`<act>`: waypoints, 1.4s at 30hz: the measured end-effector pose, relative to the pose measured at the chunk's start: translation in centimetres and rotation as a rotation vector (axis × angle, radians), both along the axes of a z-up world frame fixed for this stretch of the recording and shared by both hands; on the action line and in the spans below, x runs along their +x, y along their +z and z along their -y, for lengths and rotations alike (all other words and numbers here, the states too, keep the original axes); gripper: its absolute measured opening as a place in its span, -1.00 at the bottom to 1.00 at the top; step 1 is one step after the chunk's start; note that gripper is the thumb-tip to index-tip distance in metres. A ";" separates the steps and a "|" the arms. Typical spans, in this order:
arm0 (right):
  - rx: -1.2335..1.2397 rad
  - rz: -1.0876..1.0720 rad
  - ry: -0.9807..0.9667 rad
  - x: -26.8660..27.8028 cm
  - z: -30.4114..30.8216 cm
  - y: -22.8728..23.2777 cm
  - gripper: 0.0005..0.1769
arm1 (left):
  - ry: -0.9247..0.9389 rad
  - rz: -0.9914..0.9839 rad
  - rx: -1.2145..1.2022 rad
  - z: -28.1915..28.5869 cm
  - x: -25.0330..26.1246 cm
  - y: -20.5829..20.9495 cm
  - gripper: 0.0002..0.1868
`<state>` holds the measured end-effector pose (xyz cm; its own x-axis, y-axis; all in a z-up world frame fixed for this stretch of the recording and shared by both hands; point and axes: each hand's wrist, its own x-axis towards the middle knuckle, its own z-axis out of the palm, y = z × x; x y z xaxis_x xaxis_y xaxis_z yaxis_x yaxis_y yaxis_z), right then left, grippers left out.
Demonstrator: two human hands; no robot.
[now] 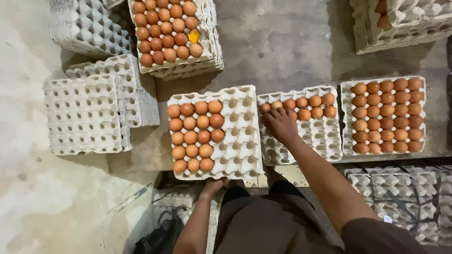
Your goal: The person picks up brown eggs from a full tray and places them into an empty egg tray. They continue transferring eggs one by one until the second tray is filled.
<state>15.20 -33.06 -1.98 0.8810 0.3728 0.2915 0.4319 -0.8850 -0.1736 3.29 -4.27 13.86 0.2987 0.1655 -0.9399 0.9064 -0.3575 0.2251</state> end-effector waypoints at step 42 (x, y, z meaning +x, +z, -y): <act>1.706 -0.799 -0.426 -7.6 4.2 13.6 -0.76 | -0.421 -0.016 -0.214 -3.0 -6.0 -7.5 -0.22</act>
<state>7.61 -37.29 11.60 0.9162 -0.0682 -0.3949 -0.3383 0.3968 -0.8533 -2.70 -1.24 6.40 0.2839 -0.1648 -0.9446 0.6966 -0.6416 0.3212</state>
